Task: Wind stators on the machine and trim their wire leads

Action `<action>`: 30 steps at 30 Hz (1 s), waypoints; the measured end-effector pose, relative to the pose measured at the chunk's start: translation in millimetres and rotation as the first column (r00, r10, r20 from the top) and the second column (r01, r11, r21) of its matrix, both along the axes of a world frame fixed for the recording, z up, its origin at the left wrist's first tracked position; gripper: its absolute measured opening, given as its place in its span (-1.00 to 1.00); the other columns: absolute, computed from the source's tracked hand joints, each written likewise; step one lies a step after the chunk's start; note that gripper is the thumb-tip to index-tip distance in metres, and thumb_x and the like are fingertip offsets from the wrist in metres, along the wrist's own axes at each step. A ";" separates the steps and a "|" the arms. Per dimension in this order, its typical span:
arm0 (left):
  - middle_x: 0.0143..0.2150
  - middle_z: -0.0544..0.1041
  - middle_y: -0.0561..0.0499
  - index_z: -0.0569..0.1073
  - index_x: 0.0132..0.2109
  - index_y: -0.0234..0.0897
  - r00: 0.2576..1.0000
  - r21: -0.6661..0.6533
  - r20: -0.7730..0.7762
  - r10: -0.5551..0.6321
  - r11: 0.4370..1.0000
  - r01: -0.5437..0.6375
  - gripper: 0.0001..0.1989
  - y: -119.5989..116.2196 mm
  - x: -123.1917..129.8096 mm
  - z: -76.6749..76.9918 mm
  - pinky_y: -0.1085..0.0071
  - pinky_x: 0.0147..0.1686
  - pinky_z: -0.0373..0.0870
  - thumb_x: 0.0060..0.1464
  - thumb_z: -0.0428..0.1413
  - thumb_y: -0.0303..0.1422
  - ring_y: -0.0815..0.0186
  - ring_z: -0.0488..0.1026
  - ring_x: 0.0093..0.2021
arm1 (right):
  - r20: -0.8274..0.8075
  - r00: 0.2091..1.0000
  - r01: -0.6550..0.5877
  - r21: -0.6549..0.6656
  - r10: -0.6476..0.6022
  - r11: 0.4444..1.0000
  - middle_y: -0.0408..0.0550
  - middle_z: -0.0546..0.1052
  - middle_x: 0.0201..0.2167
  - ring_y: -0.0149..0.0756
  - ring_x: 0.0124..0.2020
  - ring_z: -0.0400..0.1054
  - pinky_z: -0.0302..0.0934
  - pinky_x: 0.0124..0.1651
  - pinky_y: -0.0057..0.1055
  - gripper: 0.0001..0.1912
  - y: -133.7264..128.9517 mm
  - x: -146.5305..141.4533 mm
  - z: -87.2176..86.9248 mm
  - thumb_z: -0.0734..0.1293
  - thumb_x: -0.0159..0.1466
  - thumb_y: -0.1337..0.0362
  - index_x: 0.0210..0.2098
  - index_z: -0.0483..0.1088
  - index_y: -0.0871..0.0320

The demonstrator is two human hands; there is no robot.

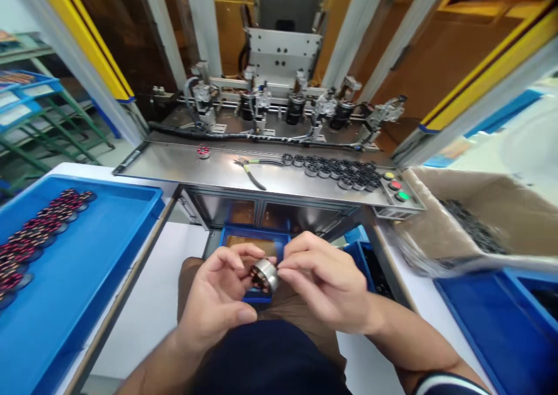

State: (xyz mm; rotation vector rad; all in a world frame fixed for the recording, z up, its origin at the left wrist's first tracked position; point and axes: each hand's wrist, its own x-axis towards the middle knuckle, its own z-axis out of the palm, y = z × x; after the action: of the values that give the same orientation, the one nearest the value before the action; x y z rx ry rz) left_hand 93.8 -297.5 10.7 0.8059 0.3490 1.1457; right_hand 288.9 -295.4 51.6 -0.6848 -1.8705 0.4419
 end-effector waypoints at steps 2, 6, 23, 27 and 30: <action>0.02 0.57 0.05 0.51 -0.10 -0.12 0.996 -0.008 0.087 -0.002 1.000 0.003 -0.57 1.9 3.5 0.3 0.34 0.12 0.42 -0.14 0.46 -0.33 0.22 0.53 0.11 | 0.038 0.999 -0.017 -0.019 0.018 1.000 0.01 0.48 -0.42 -0.35 -0.38 0.40 0.36 -0.36 -0.43 -0.89 -1.4 0.3 5.7 0.32 0.28 0.54 -0.27 0.47 0.28; -0.21 0.63 -0.15 0.55 -0.10 -0.36 0.946 -0.063 0.067 -0.318 0.945 0.322 -0.49 6.5 6.7 -10.7 0.38 -0.18 0.52 0.05 0.26 0.03 0.22 0.62 -0.20 | 0.169 0.975 -0.144 -0.002 0.142 0.990 -0.02 0.51 -0.40 -0.39 -0.35 0.44 0.40 -0.33 -0.50 -0.86 0.0 3.9 13.8 0.31 0.28 0.54 -0.22 0.45 0.25; -0.01 0.59 -0.05 0.50 -0.05 -0.19 0.983 0.004 0.166 -0.084 0.996 0.084 -0.54 1.9 -4.8 0.5 0.31 0.07 0.43 -0.08 0.41 -0.18 0.19 0.51 0.12 | 0.176 0.978 -0.107 -0.040 0.112 0.994 -0.06 0.48 -0.38 -0.42 -0.34 0.41 0.36 -0.33 -0.53 -0.82 -3.6 -4.8 24.0 0.30 0.27 0.58 -0.23 0.43 0.23; -0.38 0.62 -0.22 0.53 -0.14 -0.45 0.832 -0.046 0.029 -0.553 0.831 0.554 -0.34 3.2 -4.4 -2.8 0.28 -0.36 0.52 0.14 0.05 0.17 0.11 0.63 -0.36 | 0.138 0.969 -0.196 -0.056 0.202 0.979 0.00 0.50 -0.38 -0.36 -0.33 0.43 0.39 -0.30 -0.47 -0.83 -0.3 -4.5 25.7 0.32 0.25 0.59 -0.22 0.47 0.29; -0.40 0.62 -0.14 0.50 -0.09 -0.37 0.875 -0.064 -0.094 -0.475 0.880 0.471 -0.58 -3.1 -4.7 -0.4 0.39 -0.42 0.50 0.24 0.11 -0.05 0.19 0.61 -0.40 | 0.096 0.981 -0.164 -0.028 0.166 0.986 0.05 0.51 -0.40 -0.36 -0.36 0.43 0.39 -0.32 -0.45 -0.92 -1.3 -4.6 26.4 0.35 0.28 0.53 -0.26 0.48 0.31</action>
State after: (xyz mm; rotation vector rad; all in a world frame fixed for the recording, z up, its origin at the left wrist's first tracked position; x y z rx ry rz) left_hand 89.1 -300.6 10.3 0.8620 0.2415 0.6338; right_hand 284.3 -296.7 78.0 -0.5748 -2.0277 0.5425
